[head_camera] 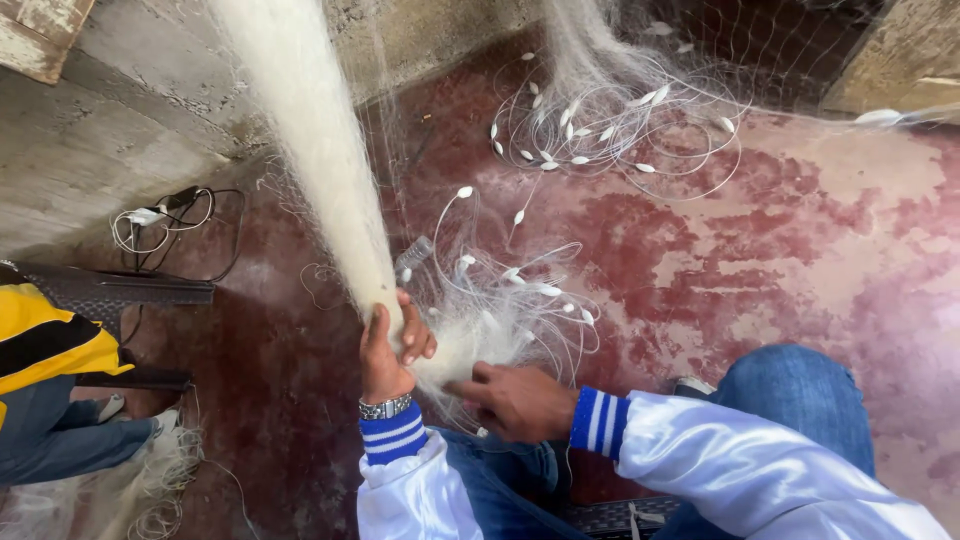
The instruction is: The person sits on the floor holding a gill net suspended above them, untangling and separating the fine netting by hand while using small pink scissors to cut loose threads. They work section by section along the net, gathering the mesh and clearing the float line.
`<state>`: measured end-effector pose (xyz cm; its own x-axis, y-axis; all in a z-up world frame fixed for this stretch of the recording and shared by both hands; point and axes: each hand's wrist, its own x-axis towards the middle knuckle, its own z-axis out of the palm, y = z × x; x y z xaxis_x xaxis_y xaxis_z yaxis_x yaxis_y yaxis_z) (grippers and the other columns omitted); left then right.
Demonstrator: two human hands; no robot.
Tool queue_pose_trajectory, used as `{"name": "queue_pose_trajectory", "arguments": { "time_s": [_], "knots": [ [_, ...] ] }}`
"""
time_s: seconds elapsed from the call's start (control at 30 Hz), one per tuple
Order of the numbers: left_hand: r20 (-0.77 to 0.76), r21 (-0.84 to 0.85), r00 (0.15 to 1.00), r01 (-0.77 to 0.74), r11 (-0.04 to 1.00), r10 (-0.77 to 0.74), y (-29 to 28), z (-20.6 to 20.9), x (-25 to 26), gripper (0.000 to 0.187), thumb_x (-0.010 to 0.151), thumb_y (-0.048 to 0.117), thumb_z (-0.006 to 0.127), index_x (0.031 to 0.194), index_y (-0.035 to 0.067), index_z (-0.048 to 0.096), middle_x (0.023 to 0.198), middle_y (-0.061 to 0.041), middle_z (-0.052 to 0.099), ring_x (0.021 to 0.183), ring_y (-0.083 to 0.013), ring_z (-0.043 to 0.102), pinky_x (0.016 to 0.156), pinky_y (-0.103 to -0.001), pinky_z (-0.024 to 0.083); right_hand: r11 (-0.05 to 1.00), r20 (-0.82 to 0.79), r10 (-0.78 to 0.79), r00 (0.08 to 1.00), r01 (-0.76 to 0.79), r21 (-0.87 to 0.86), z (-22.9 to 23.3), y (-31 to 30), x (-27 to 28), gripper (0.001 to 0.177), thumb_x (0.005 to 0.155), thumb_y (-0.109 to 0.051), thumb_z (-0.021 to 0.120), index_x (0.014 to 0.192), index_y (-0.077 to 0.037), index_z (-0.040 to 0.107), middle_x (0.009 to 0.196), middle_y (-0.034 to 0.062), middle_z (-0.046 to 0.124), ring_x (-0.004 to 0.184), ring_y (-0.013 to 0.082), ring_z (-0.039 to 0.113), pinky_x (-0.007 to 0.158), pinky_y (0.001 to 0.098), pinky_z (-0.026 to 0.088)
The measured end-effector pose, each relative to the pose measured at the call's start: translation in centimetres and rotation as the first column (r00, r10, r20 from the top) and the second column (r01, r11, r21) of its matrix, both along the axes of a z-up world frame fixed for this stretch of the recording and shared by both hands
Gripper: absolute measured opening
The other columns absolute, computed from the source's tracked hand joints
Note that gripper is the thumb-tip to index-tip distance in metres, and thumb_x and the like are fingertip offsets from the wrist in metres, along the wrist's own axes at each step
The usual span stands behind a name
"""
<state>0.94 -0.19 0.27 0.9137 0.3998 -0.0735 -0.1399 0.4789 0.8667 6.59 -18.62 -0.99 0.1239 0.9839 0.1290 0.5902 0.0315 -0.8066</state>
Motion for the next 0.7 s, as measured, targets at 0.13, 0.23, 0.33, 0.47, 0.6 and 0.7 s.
{"name": "queue_pose_trajectory", "arguments": {
  "time_s": [0.13, 0.23, 0.33, 0.47, 0.6, 0.7],
  "knots": [
    [0.104, 0.131, 0.991, 0.072, 0.989, -0.086, 1.8, -2.3, -0.7, 0.045, 0.088, 0.035, 0.053, 0.115, 0.000, 0.043, 0.051, 0.007, 0.035, 0.033, -0.0005, 0.032, 0.038, -0.023, 0.042, 0.962, -0.119, -0.263, 0.958, 0.270, 0.048, 0.2, 1.0, 1.3, 0.037, 0.083, -0.029, 0.048, 0.119, -0.022, 0.045, 0.086, 0.0083, 0.052, 0.071, 0.0403, 0.058, 0.058, 0.0514, 0.049],
    [0.085, 0.106, 0.967, 0.229, 0.968, -0.239, 1.4, -3.0, -1.1, 0.033, 0.086, 0.022, 0.058, 0.106, -0.002, 0.049, 0.049, 0.003, 0.041, 0.034, -0.0058, 0.039, 0.037, -0.027, 0.047, 0.903, -0.281, -0.412, 0.867, 0.429, -0.002, 0.0, 1.3, 2.6, 0.040, 0.082, -0.033, 0.051, 0.119, -0.022, 0.042, 0.085, 0.0063, 0.053, 0.072, 0.0364, 0.060, 0.054, 0.0493, 0.047],
    [0.177, 0.022, 0.894, 0.414, 0.910, -0.411, 0.4, -2.7, -1.0, 0.022, 0.087, 0.016, 0.054, 0.096, -0.002, 0.046, 0.051, 0.002, 0.035, 0.034, -0.0042, 0.035, 0.036, -0.026, 0.044, 0.885, -0.294, -0.459, 0.838, 0.460, -0.071, -0.8, 1.3, 2.5, 0.048, 0.084, -0.028, 0.047, 0.130, -0.026, 0.034, 0.091, 0.0080, 0.048, 0.074, 0.0397, 0.058, 0.057, 0.0516, 0.047],
    [0.236, 0.010, 0.833, 0.513, 0.858, -0.501, 0.8, -3.2, -1.1, 0.021, 0.087, 0.012, 0.051, 0.093, -0.006, 0.043, 0.049, -0.002, 0.035, 0.030, -0.0074, 0.036, 0.031, -0.028, 0.042, 0.920, -0.249, -0.389, 0.887, 0.390, -0.050, -1.3, 1.4, 1.8, 0.039, 0.083, -0.019, 0.049, 0.121, -0.024, 0.045, 0.093, 0.0099, 0.047, 0.076, 0.0434, 0.056, 0.061, 0.0513, 0.048],
    [0.254, -0.008, 0.893, 0.385, 0.923, -0.371, 2.6, -3.6, -1.7, 0.020, 0.088, 0.015, 0.054, 0.096, -0.002, 0.045, 0.051, -0.001, 0.035, 0.033, -0.0049, 0.034, 0.032, -0.025, 0.042, 0.928, -0.213, -0.372, 0.904, 0.368, -0.058, -1.8, 1.7, 1.5, 0.021, 0.082, -0.023, 0.052, 0.102, -0.025, 0.053, 0.094, 0.0029, 0.047, 0.076, 0.0384, 0.057, 0.060, 0.0461, 0.049],
    [0.147, 0.024, 0.975, 0.164, 0.986, -0.166, 3.2, -2.6, -1.8, 0.016, 0.090, 0.018, 0.051, 0.096, 0.004, 0.048, 0.053, 0.002, 0.035, 0.033, -0.0035, 0.034, 0.034, -0.023, 0.042, 0.932, -0.183, -0.357, 0.916, 0.362, -0.007, -1.0, 1.1, 1.7, 0.011, 0.080, -0.020, 0.053, 0.090, -0.020, 0.049, 0.095, 0.0049, 0.047, 0.081, 0.0387, 0.055, 0.057, 0.0453, 0.048]
  ]
}}
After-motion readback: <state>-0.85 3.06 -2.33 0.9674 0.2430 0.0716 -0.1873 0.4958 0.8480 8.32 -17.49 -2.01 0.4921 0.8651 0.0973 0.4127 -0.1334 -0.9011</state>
